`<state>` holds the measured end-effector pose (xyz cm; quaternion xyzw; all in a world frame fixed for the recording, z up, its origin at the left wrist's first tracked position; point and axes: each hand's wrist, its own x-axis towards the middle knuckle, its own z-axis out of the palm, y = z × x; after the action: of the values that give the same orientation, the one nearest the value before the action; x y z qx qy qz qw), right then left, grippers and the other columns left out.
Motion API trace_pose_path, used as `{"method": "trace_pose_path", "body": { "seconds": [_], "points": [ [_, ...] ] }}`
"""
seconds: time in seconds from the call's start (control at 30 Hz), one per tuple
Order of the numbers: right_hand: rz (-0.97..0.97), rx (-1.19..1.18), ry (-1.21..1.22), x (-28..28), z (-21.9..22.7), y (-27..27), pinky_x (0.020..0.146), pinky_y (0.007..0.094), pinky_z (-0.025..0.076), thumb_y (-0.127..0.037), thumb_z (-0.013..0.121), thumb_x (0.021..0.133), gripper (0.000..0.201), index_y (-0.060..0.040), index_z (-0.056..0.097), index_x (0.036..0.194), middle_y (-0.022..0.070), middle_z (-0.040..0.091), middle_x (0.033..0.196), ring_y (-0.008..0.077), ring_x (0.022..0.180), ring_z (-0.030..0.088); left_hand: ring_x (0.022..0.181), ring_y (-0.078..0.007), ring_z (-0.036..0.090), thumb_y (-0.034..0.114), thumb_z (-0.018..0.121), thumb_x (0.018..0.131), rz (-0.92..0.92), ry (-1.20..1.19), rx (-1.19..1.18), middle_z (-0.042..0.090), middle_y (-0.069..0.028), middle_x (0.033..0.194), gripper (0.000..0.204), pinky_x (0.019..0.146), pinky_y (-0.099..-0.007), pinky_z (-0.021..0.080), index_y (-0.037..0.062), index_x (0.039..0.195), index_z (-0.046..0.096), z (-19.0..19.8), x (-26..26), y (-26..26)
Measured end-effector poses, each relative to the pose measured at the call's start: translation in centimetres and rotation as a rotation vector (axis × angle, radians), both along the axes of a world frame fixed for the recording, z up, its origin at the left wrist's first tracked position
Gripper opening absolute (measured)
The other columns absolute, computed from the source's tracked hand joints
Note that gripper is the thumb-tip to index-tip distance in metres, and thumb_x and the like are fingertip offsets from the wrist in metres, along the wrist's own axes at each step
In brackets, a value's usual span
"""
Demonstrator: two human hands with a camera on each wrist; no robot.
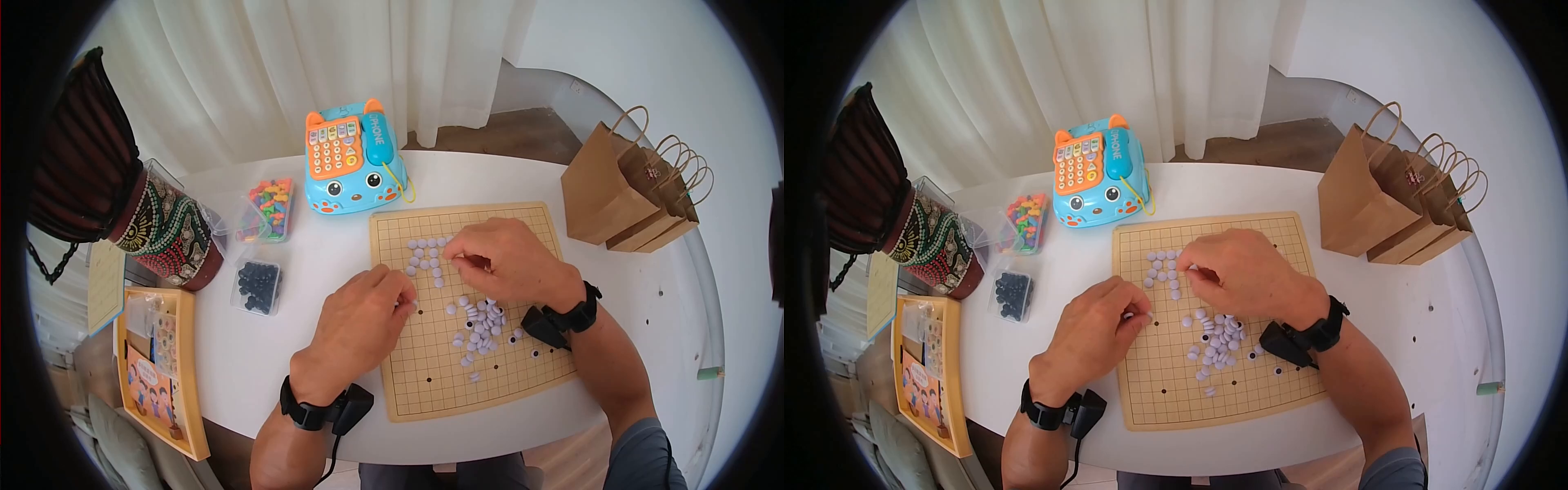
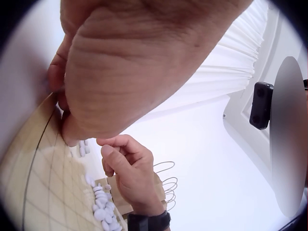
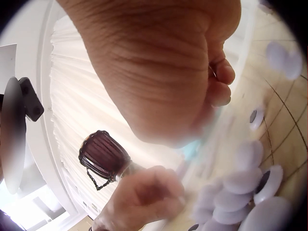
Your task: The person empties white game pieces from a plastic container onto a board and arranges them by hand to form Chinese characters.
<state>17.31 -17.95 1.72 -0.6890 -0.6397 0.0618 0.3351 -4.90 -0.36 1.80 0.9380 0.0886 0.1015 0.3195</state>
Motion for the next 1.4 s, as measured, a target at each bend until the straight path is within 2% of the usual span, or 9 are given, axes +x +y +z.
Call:
{"method": "trace_pose_path", "body": {
  "seconds": [0.27, 0.37, 0.43, 0.67, 0.83, 0.97, 1.03, 1.23, 1.4],
  "points": [
    [0.081, 0.006, -0.047, -1.2, 0.3, 0.1, 0.069, 0.0421, 0.054, -0.006, 0.08, 0.094, 0.012, -0.0112, 0.077, 0.105, 0.0038, 0.074, 0.085, 0.0279, 0.073, 0.069, 0.093, -0.0335, 0.075, 0.006, 0.083, 0.1, -0.011, -0.002, 0.001, 0.073, -0.0112, 0.1, 0.015, 0.082, -0.0451, 0.06, 0.0061, 0.107, 0.07, 0.1, -0.1, -0.1],
    [0.112, 0.019, -0.069, -1.7, 0.1, 0.2, 0.072, 0.0432, 0.054, -0.007, 0.081, 0.093, 0.014, -0.0125, 0.076, 0.105, 0.0032, 0.074, 0.085, 0.0293, 0.075, 0.069, 0.104, -0.0349, 0.074, 0.013, 0.081, 0.103, -0.03, 0.064, -0.022, 0.074, -0.0087, 0.105, 0.012, 0.085, -0.0486, 0.061, 0.01, 0.109, 0.071, 0.2, -0.1, 0.0],
    [0.125, 0.014, -0.094, -1.9, 0.0, 0.2, 0.073, 0.044, 0.054, -0.008, 0.081, 0.093, 0.014, -0.0137, 0.075, 0.104, 0.003, 0.072, 0.083, 0.0301, 0.075, 0.069, 0.094, -0.0341, 0.075, 0.006, 0.083, 0.1, -0.048, 0.032, -0.021, 0.074, -0.0111, 0.101, 0.015, 0.082, -0.0454, 0.06, 0.0068, 0.109, 0.071, 0.1, -0.1, -0.2],
    [0.145, -0.069, -0.111, -2.4, 0.4, 0.1, 0.073, 0.0447, 0.054, -0.011, 0.081, 0.094, 0.011, -0.0146, 0.073, 0.101, 0.0034, 0.069, 0.08, 0.0311, 0.075, 0.069, 0.093, -0.0333, 0.076, 0.005, 0.083, 0.1, -0.049, 0.005, 0.016, 0.075, -0.0117, 0.104, 0.017, 0.081, -0.0443, 0.061, 0.0051, 0.112, 0.071, 0.0, -0.1, -0.3],
    [0.155, -0.016, -0.099, -2.8, 0.4, 0.3, 0.066, 0.049, 0.053, -0.015, 0.078, 0.096, 0.006, -0.0114, 0.073, 0.096, 0.009, 0.071, 0.081, 0.0363, 0.073, 0.069, 0.085, -0.0214, 0.075, 0.001, 0.08, 0.106, 0.003, -0.079, -0.276, 0.076, -0.0112, 0.103, 0.013, 0.078, -0.0365, 0.061, 0.001, 0.114, 0.069, 0.3, 0.4, -0.8],
    [0.152, 0.009, -0.06, -2.5, 0.1, 0.3, 0.066, 0.0492, 0.053, -0.016, 0.079, 0.097, 0.007, -0.0112, 0.074, 0.097, 0.0084, 0.071, 0.08, 0.0361, 0.072, 0.069, 0.086, -0.0175, 0.075, 0.0, 0.078, 0.108, 0.022, -0.082, -0.371, 0.076, -0.0098, 0.104, 0.011, 0.077, -0.0342, 0.061, -0.0011, 0.115, 0.069, 0.3, 0.6, -0.9],
    [0.172, -0.022, -0.036, -2.4, 0.3, 0.2, 0.069, 0.0444, 0.053, -0.013, 0.083, 0.095, 0.014, -0.0109, 0.077, 0.107, 0.0054, 0.071, 0.081, 0.0302, 0.073, 0.068, 0.086, -0.0166, 0.075, -0.001, 0.078, 0.107, 0.004, -0.11, -0.377, 0.076, -0.0094, 0.104, 0.012, 0.077, -0.0332, 0.061, -0.002, 0.115, 0.069, 0.2, 0.6, -0.8],
    [0.145, -0.025, 0.135, -2.7, 0.7, 0.2, 0.065, 0.0404, 0.052, -0.008, 0.084, 0.094, 0.015, -0.0122, 0.077, 0.106, 0.0036, 0.072, 0.08, 0.0252, 0.071, 0.067, 0.086, -0.0154, 0.075, -0.002, 0.081, 0.105, -0.024, -0.152, -0.303, 0.076, -0.0102, 0.103, 0.015, 0.077, -0.0311, 0.061, -0.0007, 0.116, 0.071, 0.3, 0.6, -0.8],
    [0.027, 0.001, 0.066, -1.9, 0.6, 0.0, 0.061, 0.0399, 0.052, -0.007, 0.083, 0.093, 0.014, -0.011, 0.075, 0.103, 0.0038, 0.07, 0.073, 0.0247, 0.064, 0.067, 0.083, -0.0159, 0.073, -0.002, 0.084, 0.103, 0.011, -0.208, -0.283, 0.076, -0.0097, 0.102, 0.019, 0.075, -0.0314, 0.06, 0.0, 0.118, 0.072, -0.2, 0.7, -0.7]
  ]
}}
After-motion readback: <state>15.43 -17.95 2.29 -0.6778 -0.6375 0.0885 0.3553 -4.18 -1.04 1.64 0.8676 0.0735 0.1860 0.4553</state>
